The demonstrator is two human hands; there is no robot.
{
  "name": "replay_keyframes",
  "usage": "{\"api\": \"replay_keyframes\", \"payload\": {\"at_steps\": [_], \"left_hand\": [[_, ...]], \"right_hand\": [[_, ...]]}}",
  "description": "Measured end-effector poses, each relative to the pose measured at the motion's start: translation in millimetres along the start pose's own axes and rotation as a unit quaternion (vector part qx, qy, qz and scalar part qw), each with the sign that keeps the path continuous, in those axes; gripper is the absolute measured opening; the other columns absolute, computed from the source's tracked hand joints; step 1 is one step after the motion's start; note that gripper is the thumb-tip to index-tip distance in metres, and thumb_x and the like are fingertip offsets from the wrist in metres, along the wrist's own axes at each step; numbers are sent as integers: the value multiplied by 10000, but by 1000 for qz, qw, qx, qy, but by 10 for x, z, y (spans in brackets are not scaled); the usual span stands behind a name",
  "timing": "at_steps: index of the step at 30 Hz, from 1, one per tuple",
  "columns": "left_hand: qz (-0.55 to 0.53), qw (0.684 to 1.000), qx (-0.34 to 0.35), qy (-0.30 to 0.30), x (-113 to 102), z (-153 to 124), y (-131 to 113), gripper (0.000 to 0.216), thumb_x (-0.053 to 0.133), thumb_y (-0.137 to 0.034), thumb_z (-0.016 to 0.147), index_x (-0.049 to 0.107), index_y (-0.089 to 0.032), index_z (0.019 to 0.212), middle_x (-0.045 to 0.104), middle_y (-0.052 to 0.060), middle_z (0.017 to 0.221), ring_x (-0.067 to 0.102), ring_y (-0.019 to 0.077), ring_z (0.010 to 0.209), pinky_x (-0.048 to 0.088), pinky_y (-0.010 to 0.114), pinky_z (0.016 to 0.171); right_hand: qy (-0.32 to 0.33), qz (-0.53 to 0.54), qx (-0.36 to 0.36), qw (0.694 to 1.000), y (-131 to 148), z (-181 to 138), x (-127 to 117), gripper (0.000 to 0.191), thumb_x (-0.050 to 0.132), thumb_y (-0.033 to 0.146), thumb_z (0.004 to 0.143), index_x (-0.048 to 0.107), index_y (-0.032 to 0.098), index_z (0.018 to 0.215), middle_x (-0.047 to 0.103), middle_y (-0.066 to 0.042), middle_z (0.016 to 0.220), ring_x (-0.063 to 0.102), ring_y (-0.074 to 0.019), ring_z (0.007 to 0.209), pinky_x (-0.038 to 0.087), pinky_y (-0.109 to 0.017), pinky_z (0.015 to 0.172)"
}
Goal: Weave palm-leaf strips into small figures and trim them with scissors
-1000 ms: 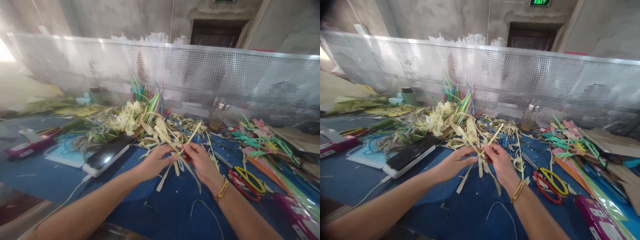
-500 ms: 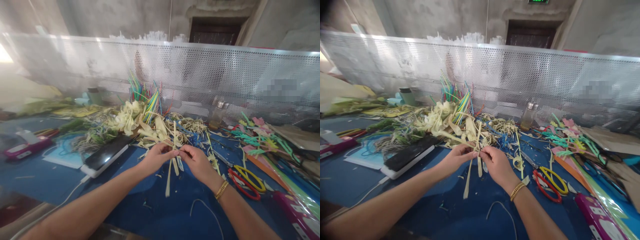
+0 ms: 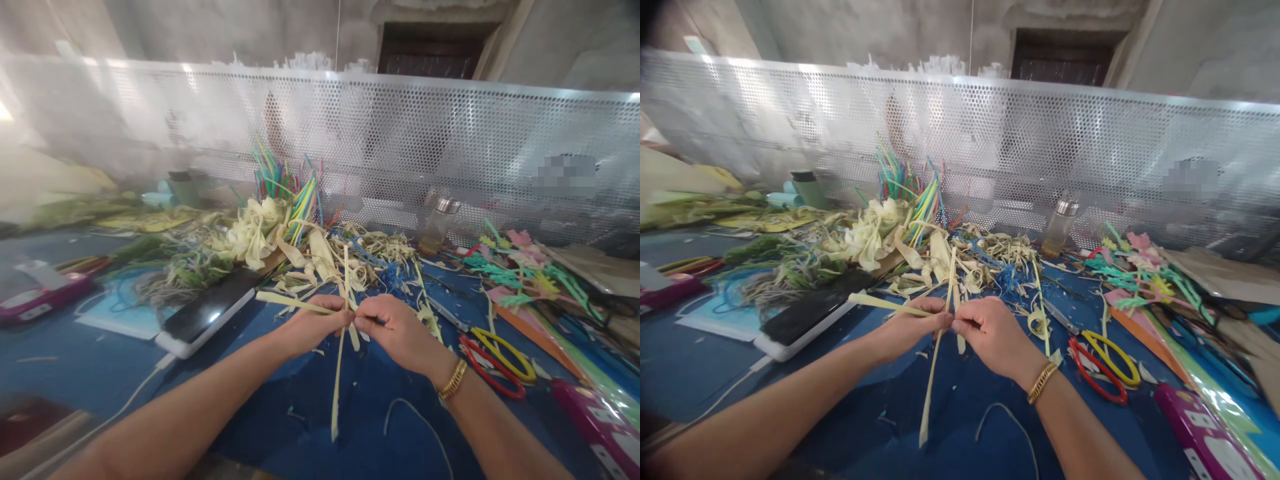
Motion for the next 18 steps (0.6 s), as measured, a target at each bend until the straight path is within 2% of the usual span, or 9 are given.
{"api": "replay_keyframes", "payload": {"at_steps": [6, 10, 13, 16, 18], "left_hand": [[4, 1000, -13, -2, -29, -10, 7, 324, 559, -348, 806, 509, -158, 549, 445, -20, 546, 378, 100, 544, 296, 245, 544], [-7, 1000, 11, -14, -24, -9, -17, 300, 591, -386, 801, 570, -150, 619, 514, 3, 644, 444, 119, 641, 352, 244, 611], [-53, 998, 29, -10, -4, 14, 7, 256, 672, -390, 746, 616, -141, 772, 565, 14, 742, 489, 135, 720, 394, 256, 680], [-82, 994, 41, -62, -61, 48, 60, 273, 707, -379, 722, 609, -138, 801, 576, 12, 753, 508, 133, 728, 413, 271, 716], [-81, 990, 44, -104, -106, 58, 81, 272, 714, -381, 719, 602, -141, 779, 575, 9, 739, 519, 132, 717, 423, 273, 712]], "right_hand": [[11, 0, 6, 1000, -35, 8, 2, 246, 518, 283, 884, 595, 212, 662, 561, 35, 616, 469, -127, 624, 300, -286, 693], [-6, -27, 1, 1000, -126, 18, -6, 265, 507, 283, 895, 609, 217, 660, 585, 35, 610, 491, -124, 604, 310, -300, 727], [-84, -57, -7, 995, -137, 4, -102, 157, 558, 308, 870, 649, 234, 766, 663, 0, 769, 565, -171, 759, 328, -329, 803], [-203, -92, -4, 975, -52, -56, -245, 126, 619, 353, 830, 647, 233, 858, 665, -47, 911, 554, -223, 919, 331, -367, 879], [-208, -113, 6, 972, 7, -70, -237, 143, 614, 369, 836, 639, 230, 812, 660, -47, 867, 550, -223, 890, 336, -370, 870]]}}
Point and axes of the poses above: each hand's wrist, its own z-axis towards the middle knuckle, its own x-axis out of the palm, y = z × x, the point moved 6 cm from there along z, towards the middle knuckle
